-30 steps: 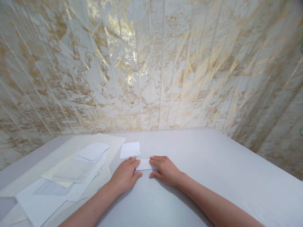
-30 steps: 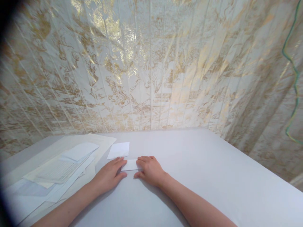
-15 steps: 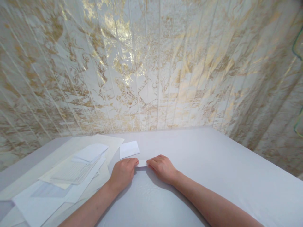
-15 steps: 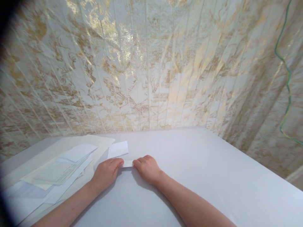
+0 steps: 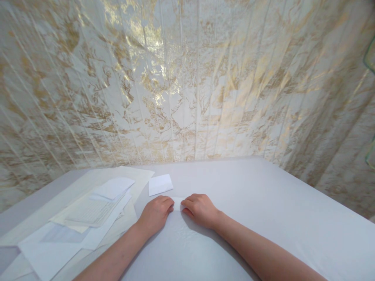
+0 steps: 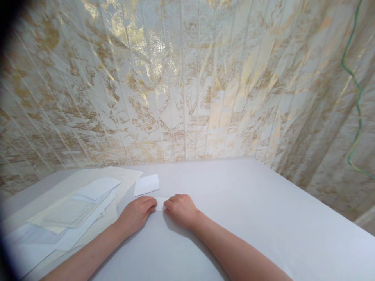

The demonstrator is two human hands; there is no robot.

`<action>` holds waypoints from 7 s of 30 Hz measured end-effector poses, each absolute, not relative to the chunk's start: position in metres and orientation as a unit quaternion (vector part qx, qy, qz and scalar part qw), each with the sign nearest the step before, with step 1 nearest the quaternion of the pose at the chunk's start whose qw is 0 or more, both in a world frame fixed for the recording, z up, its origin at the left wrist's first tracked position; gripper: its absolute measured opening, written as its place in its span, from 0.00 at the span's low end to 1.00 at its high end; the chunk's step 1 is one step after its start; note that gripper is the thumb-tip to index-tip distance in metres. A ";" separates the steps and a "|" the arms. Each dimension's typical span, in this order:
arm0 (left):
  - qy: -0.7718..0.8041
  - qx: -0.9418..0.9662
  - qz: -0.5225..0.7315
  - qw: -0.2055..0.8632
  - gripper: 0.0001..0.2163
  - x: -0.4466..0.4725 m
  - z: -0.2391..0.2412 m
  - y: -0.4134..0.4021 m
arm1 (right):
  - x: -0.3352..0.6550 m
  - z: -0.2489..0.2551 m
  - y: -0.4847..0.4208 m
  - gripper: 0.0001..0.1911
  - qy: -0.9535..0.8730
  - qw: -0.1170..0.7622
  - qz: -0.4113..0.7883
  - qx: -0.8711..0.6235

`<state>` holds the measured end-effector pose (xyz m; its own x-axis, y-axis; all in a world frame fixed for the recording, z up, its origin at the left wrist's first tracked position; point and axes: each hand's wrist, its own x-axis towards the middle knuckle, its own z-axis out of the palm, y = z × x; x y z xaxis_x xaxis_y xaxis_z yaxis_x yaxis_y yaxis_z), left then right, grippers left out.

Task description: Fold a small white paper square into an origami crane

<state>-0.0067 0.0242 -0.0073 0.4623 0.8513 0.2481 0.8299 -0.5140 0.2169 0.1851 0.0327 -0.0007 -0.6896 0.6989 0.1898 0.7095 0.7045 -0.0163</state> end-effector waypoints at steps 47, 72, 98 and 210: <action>0.588 0.614 0.351 0.391 0.10 0.011 -0.001 0.038 | 0.175 -0.009 0.048 0.08 -0.563 0.404 0.539 -0.478; 0.550 0.424 0.492 0.525 0.09 0.016 0.001 0.026 | 0.183 -0.024 0.050 0.35 -0.562 0.488 0.560 -0.364; 0.577 0.547 0.311 0.521 0.06 0.010 -0.001 0.028 | 0.191 -0.018 0.036 0.14 -0.869 0.332 0.217 -0.295; 0.563 0.590 0.379 0.437 0.06 0.015 -0.006 0.026 | 0.177 -0.017 0.038 0.05 -0.728 0.358 0.294 -0.504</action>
